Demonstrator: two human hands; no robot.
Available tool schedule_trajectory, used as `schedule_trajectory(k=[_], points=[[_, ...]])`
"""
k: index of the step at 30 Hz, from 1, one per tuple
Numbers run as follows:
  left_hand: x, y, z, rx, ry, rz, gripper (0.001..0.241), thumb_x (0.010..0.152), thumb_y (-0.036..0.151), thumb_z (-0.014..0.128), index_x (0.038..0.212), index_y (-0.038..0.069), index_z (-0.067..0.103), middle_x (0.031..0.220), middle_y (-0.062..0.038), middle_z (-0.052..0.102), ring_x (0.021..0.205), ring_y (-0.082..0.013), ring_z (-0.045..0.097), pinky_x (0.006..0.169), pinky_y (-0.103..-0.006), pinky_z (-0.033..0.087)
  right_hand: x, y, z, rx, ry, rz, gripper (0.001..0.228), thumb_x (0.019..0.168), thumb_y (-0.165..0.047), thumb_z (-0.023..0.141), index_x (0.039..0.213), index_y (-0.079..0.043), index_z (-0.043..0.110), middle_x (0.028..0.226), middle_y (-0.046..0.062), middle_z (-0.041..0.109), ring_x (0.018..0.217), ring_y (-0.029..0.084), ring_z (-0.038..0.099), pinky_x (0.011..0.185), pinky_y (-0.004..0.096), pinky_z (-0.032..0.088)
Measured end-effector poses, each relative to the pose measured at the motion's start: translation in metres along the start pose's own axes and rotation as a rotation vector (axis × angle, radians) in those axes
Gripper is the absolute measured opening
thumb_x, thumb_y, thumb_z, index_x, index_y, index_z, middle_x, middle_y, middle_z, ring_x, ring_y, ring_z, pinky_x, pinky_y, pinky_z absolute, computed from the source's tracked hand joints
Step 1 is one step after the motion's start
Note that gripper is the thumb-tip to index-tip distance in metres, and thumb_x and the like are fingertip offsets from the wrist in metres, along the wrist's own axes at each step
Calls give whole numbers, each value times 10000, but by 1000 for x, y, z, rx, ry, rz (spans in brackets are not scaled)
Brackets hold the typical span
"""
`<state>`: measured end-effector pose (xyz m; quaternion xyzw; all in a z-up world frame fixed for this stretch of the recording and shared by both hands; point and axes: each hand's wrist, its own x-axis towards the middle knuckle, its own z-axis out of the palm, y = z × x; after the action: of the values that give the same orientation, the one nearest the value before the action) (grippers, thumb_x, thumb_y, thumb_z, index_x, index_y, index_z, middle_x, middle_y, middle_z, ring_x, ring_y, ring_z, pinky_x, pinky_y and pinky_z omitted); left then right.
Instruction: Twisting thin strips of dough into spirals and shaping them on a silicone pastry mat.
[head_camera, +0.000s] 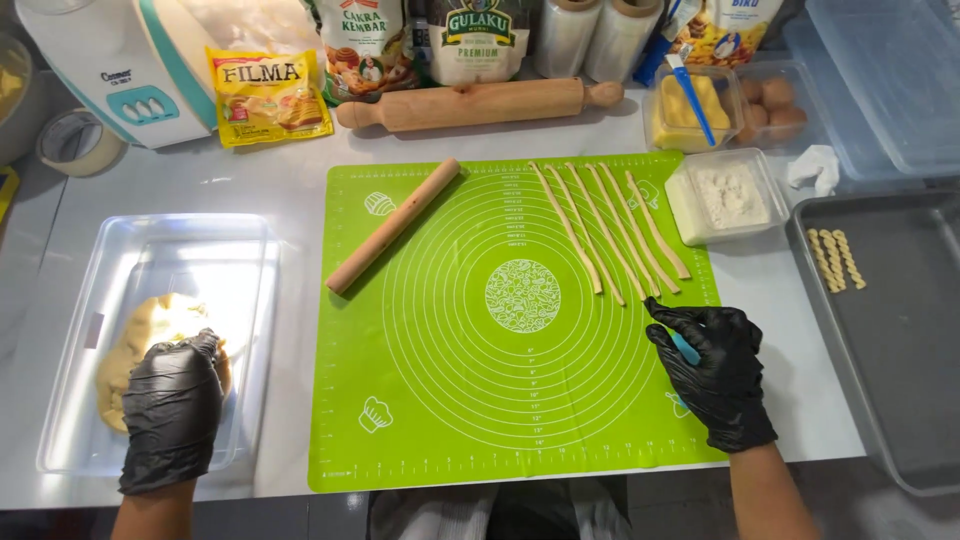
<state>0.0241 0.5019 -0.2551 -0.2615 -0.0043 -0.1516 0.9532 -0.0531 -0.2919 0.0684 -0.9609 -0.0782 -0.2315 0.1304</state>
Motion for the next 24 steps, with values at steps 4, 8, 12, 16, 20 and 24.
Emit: schedule_trajectory(k=[4, 8, 12, 16, 20, 24], points=[[24, 18, -1, -922, -302, 262, 533, 1046, 361, 551, 1502, 87, 512, 1484, -187, 603, 1407, -370, 508, 1195, -531, 328, -1, 10, 17, -37, -3, -75, 368, 871, -405, 787, 1233, -341, 781, 1109, 29, 708, 1083, 253, 673, 926, 433, 560], [42, -37, 121, -1827, -612, 564, 555, 987, 464, 567, 1440, 144, 594, 1431, -192, 702, 1358, -396, 608, 1172, -512, 420, 10, 3, 16, -4, 3, -183, 382, 849, -369, 807, 1229, -342, 780, 1079, 9, 702, 1028, 223, 686, 890, 386, 561], [72, -223, 189, -2486, -896, 807, 582, 943, 539, 589, 1393, 177, 660, 1391, -206, 776, 1321, -427, 680, 1155, -508, 490, 28, -2, 9, 130, -76, -317, 445, 868, -272, 752, 1311, -231, 750, 1015, 143, 719, 982, 324, 710, 862, 416, 581], [101, -273, 218, -2956, -665, 251, 602, 1011, 445, 655, 1516, 126, 587, 1212, -203, 767, 1132, -372, 705, 921, -481, 530, 30, -11, 29, -38, -134, -101, 385, 877, -410, 751, 1237, -277, 775, 904, 109, 668, 900, 352, 653, 780, 457, 528], [156, -453, 256, -3090, -407, 103, 567, 938, 196, 672, 1485, 146, 533, 1277, -177, 721, 1149, -353, 691, 920, -510, 572, 44, -30, 46, -165, -124, -14, 368, 886, -489, 748, 1175, -268, 800, 906, 56, 630, 908, 316, 627, 802, 425, 493], [228, -472, 186, -3110, 261, -31, 494, 925, 208, 715, 1400, 122, 609, 1113, -175, 753, 1006, -346, 733, 826, -458, 588, 32, -16, 107, -390, -74, -24, 372, 898, -548, 690, 1117, -262, 783, 899, 17, 598, 917, 267, 582, 867, 425, 462]])
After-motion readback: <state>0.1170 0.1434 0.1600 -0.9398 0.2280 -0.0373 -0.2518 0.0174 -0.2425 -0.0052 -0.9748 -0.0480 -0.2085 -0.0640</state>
